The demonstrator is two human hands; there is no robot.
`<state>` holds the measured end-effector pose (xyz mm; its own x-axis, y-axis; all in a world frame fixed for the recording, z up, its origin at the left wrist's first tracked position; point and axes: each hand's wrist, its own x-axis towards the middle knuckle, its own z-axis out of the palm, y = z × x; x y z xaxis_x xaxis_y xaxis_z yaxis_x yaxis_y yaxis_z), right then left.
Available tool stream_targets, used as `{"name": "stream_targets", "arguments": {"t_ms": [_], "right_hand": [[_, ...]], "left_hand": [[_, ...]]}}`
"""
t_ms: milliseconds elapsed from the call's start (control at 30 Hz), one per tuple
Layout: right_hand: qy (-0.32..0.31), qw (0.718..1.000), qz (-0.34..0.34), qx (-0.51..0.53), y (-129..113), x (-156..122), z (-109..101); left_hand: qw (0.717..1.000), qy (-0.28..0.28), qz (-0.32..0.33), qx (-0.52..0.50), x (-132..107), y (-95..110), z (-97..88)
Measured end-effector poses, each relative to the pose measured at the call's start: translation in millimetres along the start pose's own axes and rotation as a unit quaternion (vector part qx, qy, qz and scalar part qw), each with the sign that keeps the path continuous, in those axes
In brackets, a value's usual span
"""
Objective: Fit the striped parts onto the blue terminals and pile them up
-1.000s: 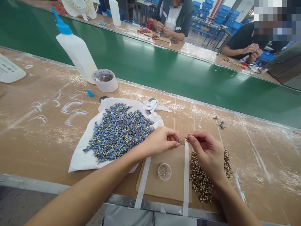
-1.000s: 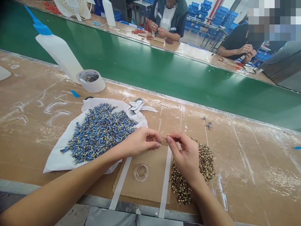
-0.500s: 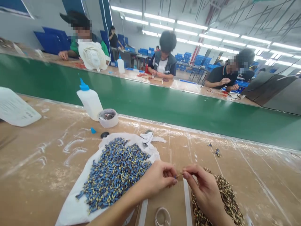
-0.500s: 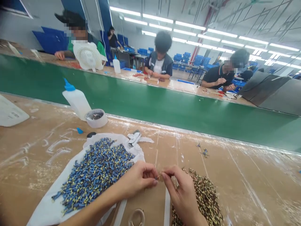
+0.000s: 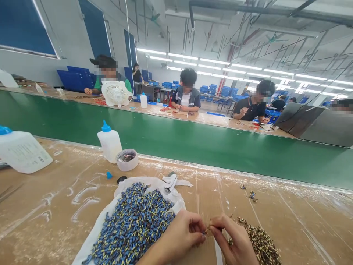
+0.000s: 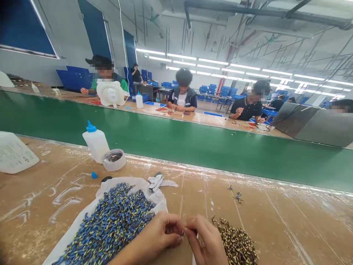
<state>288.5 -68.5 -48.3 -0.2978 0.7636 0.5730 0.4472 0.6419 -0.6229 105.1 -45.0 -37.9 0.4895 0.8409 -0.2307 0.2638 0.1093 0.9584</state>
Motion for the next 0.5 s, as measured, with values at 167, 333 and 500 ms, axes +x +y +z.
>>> {"name": "stream_targets", "arguments": {"t_ms": [167, 333, 500], "right_hand": [[0.028, 0.999, -0.022, -0.022, 9, 2, 6], [0.035, 0.999, 0.038, -0.008, 1, 1, 3], [0.027, 0.997, 0.066, 0.014, -6, 5, -1]], "left_hand": [[1.000, -0.005, -0.008, 0.024, 5, -4, -2.3], [0.997, 0.000, 0.031, 0.069, 5, -2, -2.7], [0.997, -0.012, 0.035, 0.070, 4, 1, -3.3]]}}
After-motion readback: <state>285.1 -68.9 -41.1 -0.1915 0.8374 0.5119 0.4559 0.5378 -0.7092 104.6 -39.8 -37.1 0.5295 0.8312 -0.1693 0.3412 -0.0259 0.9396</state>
